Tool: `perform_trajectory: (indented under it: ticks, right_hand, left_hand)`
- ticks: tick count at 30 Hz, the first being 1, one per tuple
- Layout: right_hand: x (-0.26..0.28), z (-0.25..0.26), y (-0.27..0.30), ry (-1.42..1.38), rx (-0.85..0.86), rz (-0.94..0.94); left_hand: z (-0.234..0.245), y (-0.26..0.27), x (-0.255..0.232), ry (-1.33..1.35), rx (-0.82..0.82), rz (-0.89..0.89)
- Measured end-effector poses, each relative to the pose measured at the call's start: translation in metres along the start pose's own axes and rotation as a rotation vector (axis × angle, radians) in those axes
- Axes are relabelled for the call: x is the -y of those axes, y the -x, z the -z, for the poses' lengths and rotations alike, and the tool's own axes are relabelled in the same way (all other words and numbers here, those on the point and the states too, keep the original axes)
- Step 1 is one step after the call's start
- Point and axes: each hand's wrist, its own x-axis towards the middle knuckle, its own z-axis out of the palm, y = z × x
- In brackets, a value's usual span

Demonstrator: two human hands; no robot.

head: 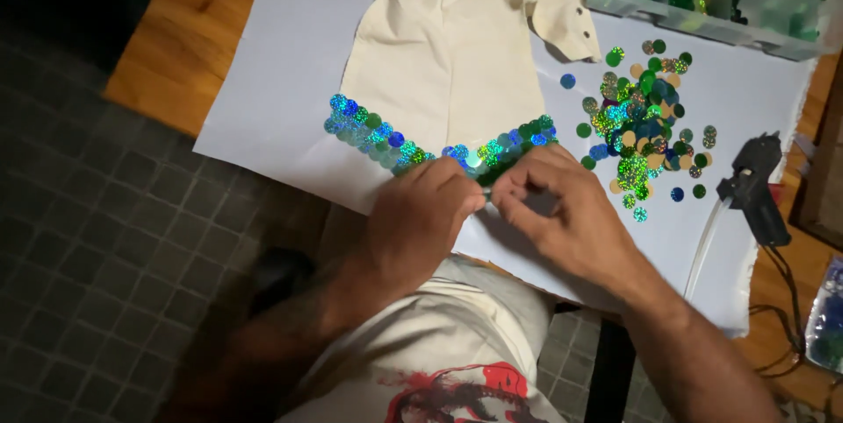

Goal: Decorating a white garment by gluing green and blue sequins to its edge using a hot glue gun

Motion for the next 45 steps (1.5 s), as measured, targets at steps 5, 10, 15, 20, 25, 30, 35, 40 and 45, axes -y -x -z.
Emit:
perform_trajectory:
  ticks: [5, 10, 15, 20, 25, 30, 35, 40, 45]
  right_hand:
    - [-0.013, -0.007, -0.014, -0.138, -0.038, -0.239]
    - [-0.031, -0.018, -0.025, -0.135, -0.097, -0.309]
    - [-0.035, -0.027, -0.030, -0.090, -0.174, -0.392]
    - [-0.040, -0.038, -0.033, -0.025, -0.209, -0.409]
    - [-0.032, -0.033, -0.039, 0.008, -0.155, -0.489]
    - [-0.032, -0.037, -0.041, 0.040, -0.126, -0.550]
    - [-0.042, -0.046, -0.041, 0.093, -0.167, -0.513]
    - [-0.036, -0.052, -0.038, 0.119, -0.206, -0.443]
    - [-0.030, -0.054, -0.038, 0.125, -0.228, -0.422]
  left_hand:
    - [0.010, -0.006, 0.015, -0.131, -0.181, -0.007]
    - [0.010, -0.008, 0.022, -0.265, -0.255, -0.083]
    - [0.017, -0.008, 0.022, -0.381, -0.290, -0.065]
    - [0.010, -0.006, 0.029, -0.364, -0.282, -0.095]
    - [0.009, -0.005, 0.029, -0.337, -0.288, -0.093]
    - [0.012, -0.005, 0.027, -0.352, -0.252, -0.090]
    - [0.010, -0.005, 0.026, -0.396, -0.251, -0.106]
    - [0.007, -0.006, 0.027, -0.440, -0.247, -0.130]
    - [0.008, -0.008, 0.025, -0.466, -0.226, -0.124]
